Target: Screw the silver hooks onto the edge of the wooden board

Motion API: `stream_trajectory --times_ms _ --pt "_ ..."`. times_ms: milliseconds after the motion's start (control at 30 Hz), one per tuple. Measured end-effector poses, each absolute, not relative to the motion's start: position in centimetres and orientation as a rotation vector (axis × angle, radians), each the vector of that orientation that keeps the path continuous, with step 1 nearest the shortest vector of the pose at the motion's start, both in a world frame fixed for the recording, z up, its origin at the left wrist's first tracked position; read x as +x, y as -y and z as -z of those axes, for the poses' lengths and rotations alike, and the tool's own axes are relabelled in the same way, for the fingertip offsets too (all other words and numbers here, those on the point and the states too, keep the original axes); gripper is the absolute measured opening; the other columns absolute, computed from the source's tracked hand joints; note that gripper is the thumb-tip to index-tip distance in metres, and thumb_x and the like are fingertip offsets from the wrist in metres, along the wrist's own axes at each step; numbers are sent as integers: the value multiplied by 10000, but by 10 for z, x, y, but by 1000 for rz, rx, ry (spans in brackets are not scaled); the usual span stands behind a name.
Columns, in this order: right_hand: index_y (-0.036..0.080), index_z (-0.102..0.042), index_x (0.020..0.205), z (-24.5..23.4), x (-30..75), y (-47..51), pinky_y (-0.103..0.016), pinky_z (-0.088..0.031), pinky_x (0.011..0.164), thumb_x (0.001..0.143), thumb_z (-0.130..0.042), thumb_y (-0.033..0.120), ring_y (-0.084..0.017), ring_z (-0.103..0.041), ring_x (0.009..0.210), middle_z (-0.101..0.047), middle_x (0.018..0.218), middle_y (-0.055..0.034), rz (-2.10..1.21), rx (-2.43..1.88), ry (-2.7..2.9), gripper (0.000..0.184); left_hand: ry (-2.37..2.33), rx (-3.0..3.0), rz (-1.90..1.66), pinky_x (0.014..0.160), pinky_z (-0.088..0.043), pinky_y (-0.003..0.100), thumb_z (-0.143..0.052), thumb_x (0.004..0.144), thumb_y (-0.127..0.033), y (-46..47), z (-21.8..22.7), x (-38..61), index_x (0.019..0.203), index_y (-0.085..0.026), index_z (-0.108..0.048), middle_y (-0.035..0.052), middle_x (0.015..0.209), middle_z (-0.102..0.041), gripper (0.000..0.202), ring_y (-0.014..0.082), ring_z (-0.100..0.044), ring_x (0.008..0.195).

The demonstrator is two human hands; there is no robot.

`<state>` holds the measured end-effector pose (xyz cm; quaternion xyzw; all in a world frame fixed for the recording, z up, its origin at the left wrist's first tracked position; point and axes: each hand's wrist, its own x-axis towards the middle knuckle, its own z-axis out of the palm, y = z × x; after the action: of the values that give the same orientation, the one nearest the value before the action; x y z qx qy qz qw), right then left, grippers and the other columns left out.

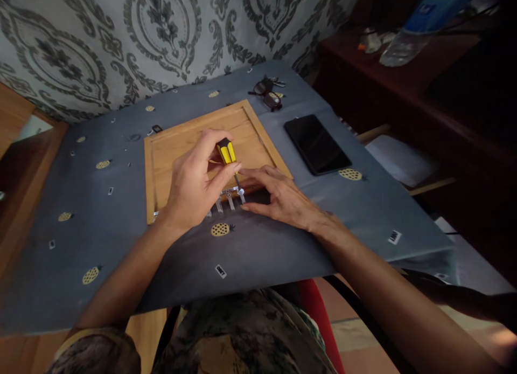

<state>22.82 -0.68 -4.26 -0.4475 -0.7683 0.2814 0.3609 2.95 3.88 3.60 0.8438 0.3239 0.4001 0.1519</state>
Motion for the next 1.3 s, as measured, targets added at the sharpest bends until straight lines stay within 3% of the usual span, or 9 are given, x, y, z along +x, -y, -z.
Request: stream_trajectory --times_ms 500,833,1300 --pt "236 -521 1415 41 227 6 -531 -510 999 827 -772 314 -302 -618 1162 -707 1164 -97 -694 -1130 1987 644 -943 2494 -1163 733 -605 215 -691 862 -152 -36 -37 31 1119 -217 -547 -28 923 -659 301 99 -672 770" --pt "260 -533 1413 41 228 7 -503 -524 982 836 -758 317 -288 -637 1126 -715 1123 -78 -696 -1148 1996 621 -837 2456 -1109 704 -590 231 -647 877 -127 -36 -38 32 1095 -219 -520 -34 887 -596 269 105 -660 771" --pt "258 -540 1413 44 228 6 -484 -517 986 842 -755 316 -270 -660 1081 -704 1115 -74 -715 -1114 1981 613 -842 2463 -1055 785 -598 318 -593 908 -128 -35 -35 32 1176 -233 -507 -1 968 -612 300 149 -677 855"
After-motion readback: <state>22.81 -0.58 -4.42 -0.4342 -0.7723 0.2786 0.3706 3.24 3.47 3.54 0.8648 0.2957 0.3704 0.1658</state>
